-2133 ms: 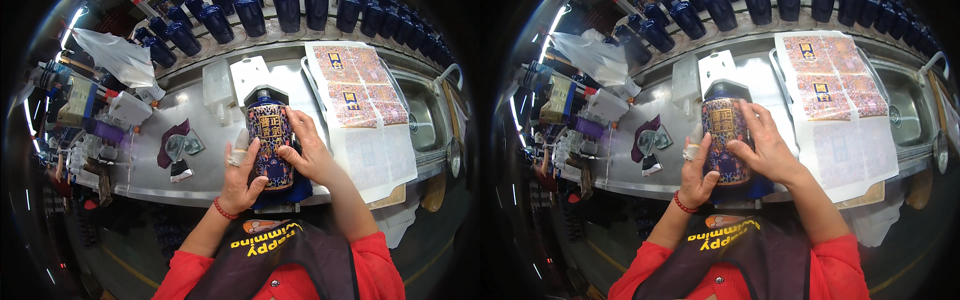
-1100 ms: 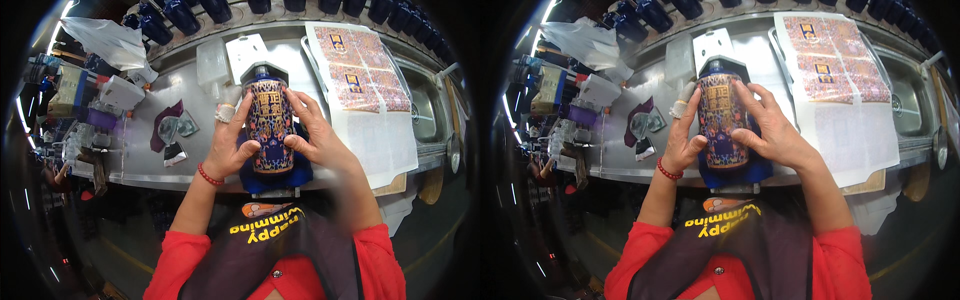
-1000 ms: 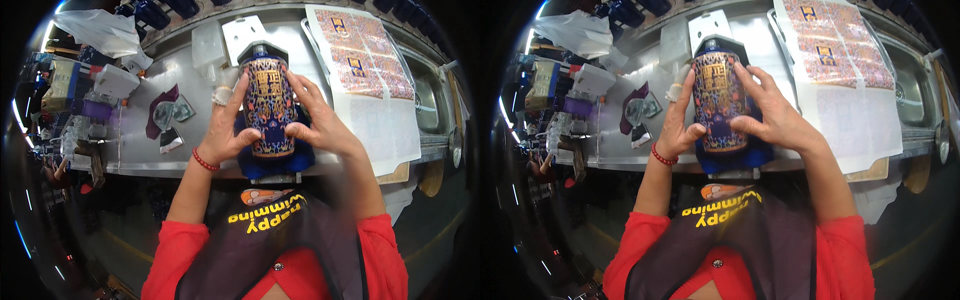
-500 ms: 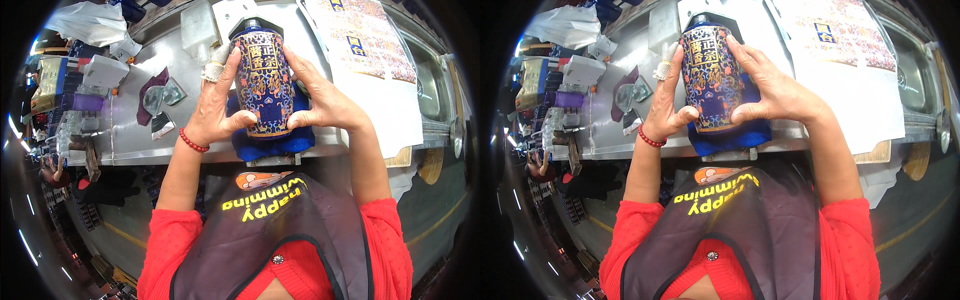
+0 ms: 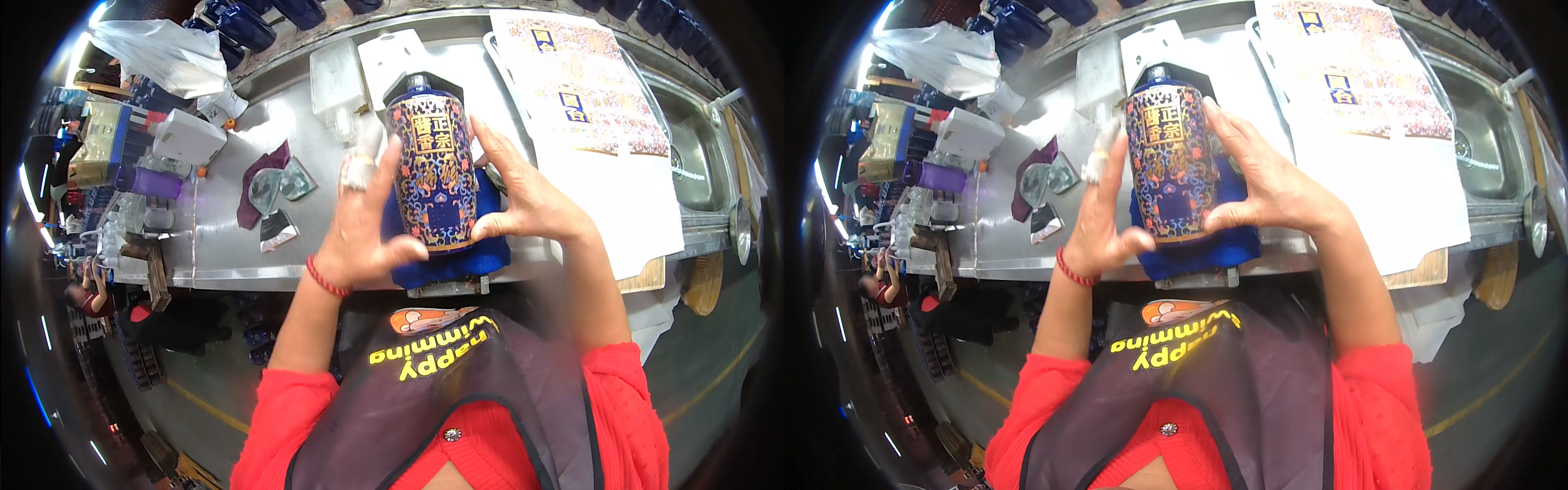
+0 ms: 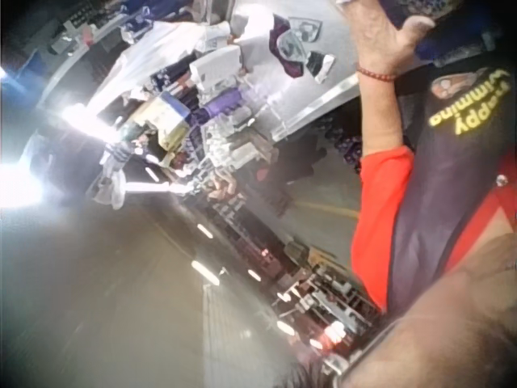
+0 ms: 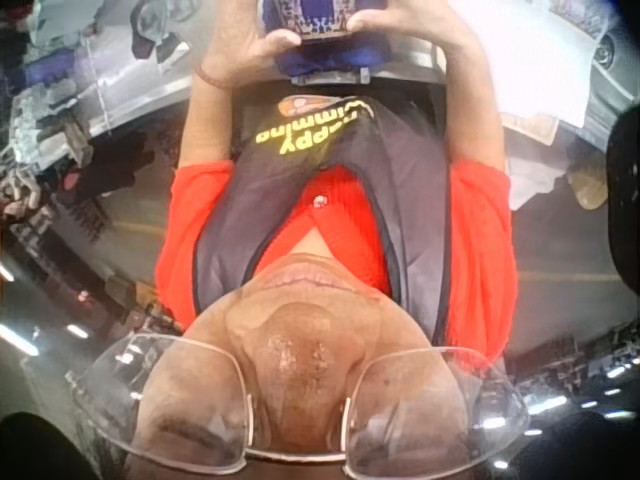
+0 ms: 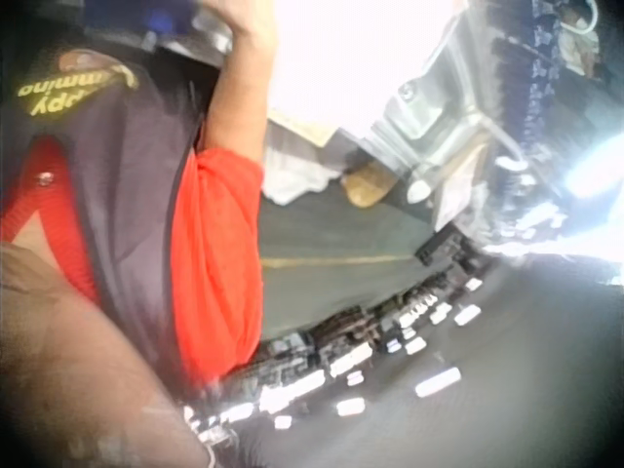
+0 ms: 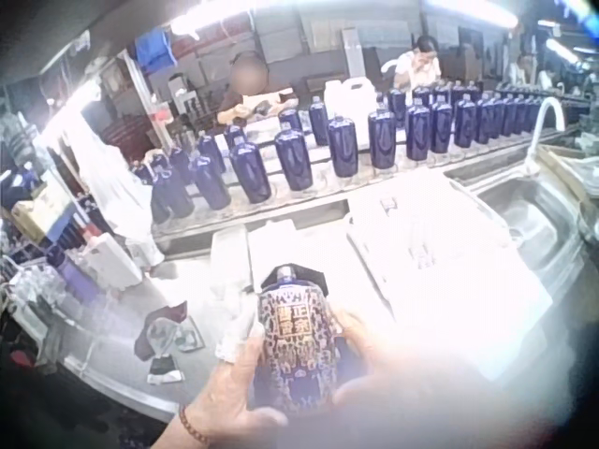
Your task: The person applies decorative labels to a dark blue ceramic jar. They peel a label from a sheet, position it on the jar, smooth it with fingers, and use a green sponge to press the label firmly. The process is repeated for a second label on the same jar.
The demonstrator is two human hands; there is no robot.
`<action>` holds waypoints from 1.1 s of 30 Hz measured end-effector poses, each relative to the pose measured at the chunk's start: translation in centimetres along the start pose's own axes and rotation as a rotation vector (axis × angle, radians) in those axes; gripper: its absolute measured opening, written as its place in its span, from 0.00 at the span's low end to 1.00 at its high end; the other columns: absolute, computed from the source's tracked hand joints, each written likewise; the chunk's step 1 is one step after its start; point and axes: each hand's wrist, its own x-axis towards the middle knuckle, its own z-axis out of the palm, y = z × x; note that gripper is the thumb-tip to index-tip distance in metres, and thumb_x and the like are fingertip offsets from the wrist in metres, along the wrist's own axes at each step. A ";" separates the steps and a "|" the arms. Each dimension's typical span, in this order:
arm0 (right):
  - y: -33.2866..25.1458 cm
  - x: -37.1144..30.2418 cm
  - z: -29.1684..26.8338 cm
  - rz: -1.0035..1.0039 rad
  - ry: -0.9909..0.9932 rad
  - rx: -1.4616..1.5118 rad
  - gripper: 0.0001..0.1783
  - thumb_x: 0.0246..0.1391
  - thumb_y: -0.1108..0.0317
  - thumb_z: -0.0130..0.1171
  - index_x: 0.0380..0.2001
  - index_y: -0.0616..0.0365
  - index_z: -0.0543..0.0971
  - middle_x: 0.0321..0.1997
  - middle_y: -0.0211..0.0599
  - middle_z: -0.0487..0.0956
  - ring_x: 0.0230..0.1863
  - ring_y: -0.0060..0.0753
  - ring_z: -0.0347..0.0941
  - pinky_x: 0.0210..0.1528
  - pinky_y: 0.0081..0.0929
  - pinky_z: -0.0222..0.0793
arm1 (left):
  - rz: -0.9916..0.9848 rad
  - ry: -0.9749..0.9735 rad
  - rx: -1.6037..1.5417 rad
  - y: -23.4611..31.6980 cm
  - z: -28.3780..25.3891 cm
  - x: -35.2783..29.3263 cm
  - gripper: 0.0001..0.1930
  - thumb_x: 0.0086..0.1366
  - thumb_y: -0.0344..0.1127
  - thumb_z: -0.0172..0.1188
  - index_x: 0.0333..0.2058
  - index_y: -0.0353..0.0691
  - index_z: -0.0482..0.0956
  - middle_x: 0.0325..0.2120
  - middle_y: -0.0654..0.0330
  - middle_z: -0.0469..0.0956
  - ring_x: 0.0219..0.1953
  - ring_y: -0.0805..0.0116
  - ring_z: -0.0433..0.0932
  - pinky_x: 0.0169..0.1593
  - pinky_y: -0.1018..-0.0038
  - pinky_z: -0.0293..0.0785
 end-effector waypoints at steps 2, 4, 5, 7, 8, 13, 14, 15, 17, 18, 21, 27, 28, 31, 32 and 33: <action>-0.3 -0.4 0.0 0.039 0.006 0.047 0.79 0.29 0.36 0.79 0.77 0.53 0.43 0.78 0.53 0.51 0.74 0.51 0.54 0.69 0.41 0.60 | -0.020 -0.043 0.149 2.6 0.3 -1.2 0.58 0.51 0.66 0.70 0.73 0.41 0.55 0.71 0.35 0.51 0.72 0.33 0.51 0.71 0.39 0.35; -0.6 -0.8 0.2 0.032 0.011 -0.011 0.79 0.30 0.38 0.80 0.77 0.55 0.43 0.78 0.53 0.51 0.75 0.52 0.52 0.70 0.41 0.60 | -0.042 -0.046 0.369 4.2 1.9 -1.6 0.56 0.50 0.59 0.74 0.72 0.43 0.56 0.70 0.36 0.52 0.71 0.35 0.53 0.71 0.37 0.36; -0.9 -1.0 0.4 0.025 0.006 -0.050 0.78 0.30 0.39 0.80 0.77 0.55 0.43 0.78 0.53 0.51 0.76 0.53 0.51 0.70 0.41 0.59 | -0.026 0.008 0.414 4.4 2.7 -1.5 0.56 0.49 0.55 0.75 0.72 0.43 0.56 0.69 0.37 0.55 0.69 0.37 0.57 0.70 0.36 0.37; -1.4 -1.4 0.8 0.008 0.017 -0.102 0.76 0.31 0.41 0.80 0.77 0.56 0.45 0.78 0.55 0.49 0.78 0.56 0.47 0.73 0.44 0.56 | -0.054 0.069 0.399 4.2 3.4 -1.5 0.56 0.50 0.56 0.75 0.72 0.42 0.56 0.68 0.37 0.57 0.68 0.36 0.58 0.70 0.36 0.38; -1.7 -1.6 1.1 -0.019 0.035 -0.149 0.75 0.32 0.43 0.80 0.76 0.57 0.46 0.77 0.57 0.50 0.77 0.59 0.48 0.73 0.45 0.55 | -0.055 0.091 0.390 4.1 3.7 -1.5 0.56 0.50 0.57 0.74 0.72 0.42 0.56 0.68 0.37 0.58 0.68 0.36 0.59 0.70 0.36 0.39; -3.3 -2.3 2.4 -0.146 0.294 -0.326 0.66 0.34 0.53 0.81 0.74 0.57 0.55 0.74 0.57 0.57 0.71 0.65 0.58 0.69 0.49 0.62 | -0.082 0.065 0.390 3.4 4.1 -2.4 0.59 0.55 0.52 0.74 0.71 0.25 0.45 0.58 0.42 0.74 0.63 0.45 0.72 0.72 0.41 0.43; -3.5 -2.4 2.6 -0.195 0.366 -0.373 0.64 0.34 0.54 0.80 0.73 0.57 0.56 0.74 0.56 0.58 0.70 0.64 0.60 0.68 0.50 0.63 | -0.112 0.091 0.244 3.2 4.2 -2.7 0.59 0.56 0.54 0.73 0.71 0.24 0.45 0.59 0.42 0.73 0.64 0.44 0.71 0.71 0.40 0.42; -3.7 -2.4 2.8 -0.253 0.417 -0.403 0.59 0.38 0.53 0.79 0.72 0.57 0.60 0.72 0.56 0.62 0.68 0.62 0.64 0.65 0.50 0.66 | -0.157 0.094 0.109 2.9 4.1 -3.0 0.59 0.56 0.56 0.72 0.71 0.24 0.45 0.61 0.41 0.71 0.65 0.43 0.70 0.71 0.40 0.41; -4.0 -2.6 3.0 -0.291 0.449 -0.427 0.58 0.39 0.51 0.78 0.71 0.58 0.61 0.71 0.56 0.63 0.68 0.62 0.64 0.65 0.49 0.66 | -0.213 0.134 -0.038 2.2 4.3 -3.6 0.59 0.59 0.59 0.68 0.71 0.24 0.43 0.61 0.41 0.71 0.64 0.43 0.70 0.71 0.39 0.40; -4.1 -2.6 3.1 -0.313 0.455 -0.453 0.57 0.39 0.50 0.77 0.71 0.58 0.61 0.71 0.56 0.63 0.68 0.62 0.64 0.65 0.49 0.66 | -0.201 0.093 0.042 1.8 4.4 -3.8 0.58 0.62 0.60 0.65 0.71 0.24 0.41 0.60 0.42 0.72 0.64 0.44 0.71 0.71 0.39 0.39; -4.1 -2.8 3.3 -0.220 0.424 -0.403 0.55 0.44 0.49 0.74 0.69 0.64 0.62 0.71 0.57 0.63 0.67 0.61 0.64 0.66 0.49 0.65 | -0.136 0.134 0.086 1.3 5.0 -4.4 0.55 0.65 0.62 0.60 0.71 0.24 0.44 0.63 0.43 0.70 0.66 0.42 0.68 0.71 0.38 0.36; -4.0 -3.2 3.8 -0.209 0.417 -0.449 0.49 0.45 0.52 0.73 0.66 0.68 0.66 0.68 0.56 0.67 0.65 0.61 0.66 0.66 0.49 0.65 | 0.026 0.191 0.338 2.5 4.7 -4.7 0.35 0.61 0.42 0.67 0.67 0.49 0.69 0.66 0.46 0.67 0.68 0.40 0.63 0.73 0.43 0.38; -4.0 -3.3 3.8 -0.226 0.421 -0.451 0.48 0.45 0.53 0.73 0.65 0.68 0.67 0.68 0.56 0.68 0.65 0.61 0.67 0.65 0.49 0.65 | 0.058 0.176 0.387 2.7 4.6 -4.6 0.33 0.60 0.38 0.68 0.65 0.53 0.72 0.66 0.46 0.68 0.68 0.41 0.63 0.73 0.44 0.39; -4.1 -3.3 4.0 -0.253 0.434 -0.443 0.45 0.45 0.55 0.73 0.62 0.68 0.70 0.67 0.55 0.69 0.64 0.60 0.68 0.64 0.49 0.67 | 0.094 0.178 0.422 3.3 4.4 -4.5 0.31 0.54 0.27 0.67 0.59 0.52 0.80 0.62 0.44 0.73 0.67 0.43 0.67 0.74 0.48 0.40; -4.1 -3.3 4.1 -0.236 0.426 -0.454 0.44 0.45 0.55 0.73 0.62 0.68 0.70 0.66 0.54 0.69 0.63 0.60 0.68 0.63 0.49 0.67 | 0.130 0.172 0.445 3.4 4.4 -4.4 0.30 0.53 0.26 0.67 0.58 0.49 0.80 0.61 0.42 0.73 0.67 0.42 0.67 0.75 0.49 0.40; -4.1 -3.3 4.1 -0.258 0.435 -0.432 0.43 0.45 0.55 0.73 0.61 0.68 0.71 0.66 0.54 0.69 0.63 0.59 0.68 0.63 0.49 0.68 | 0.134 0.185 0.455 3.5 4.3 -4.3 0.30 0.51 0.25 0.67 0.56 0.50 0.82 0.59 0.42 0.75 0.65 0.43 0.69 0.75 0.50 0.41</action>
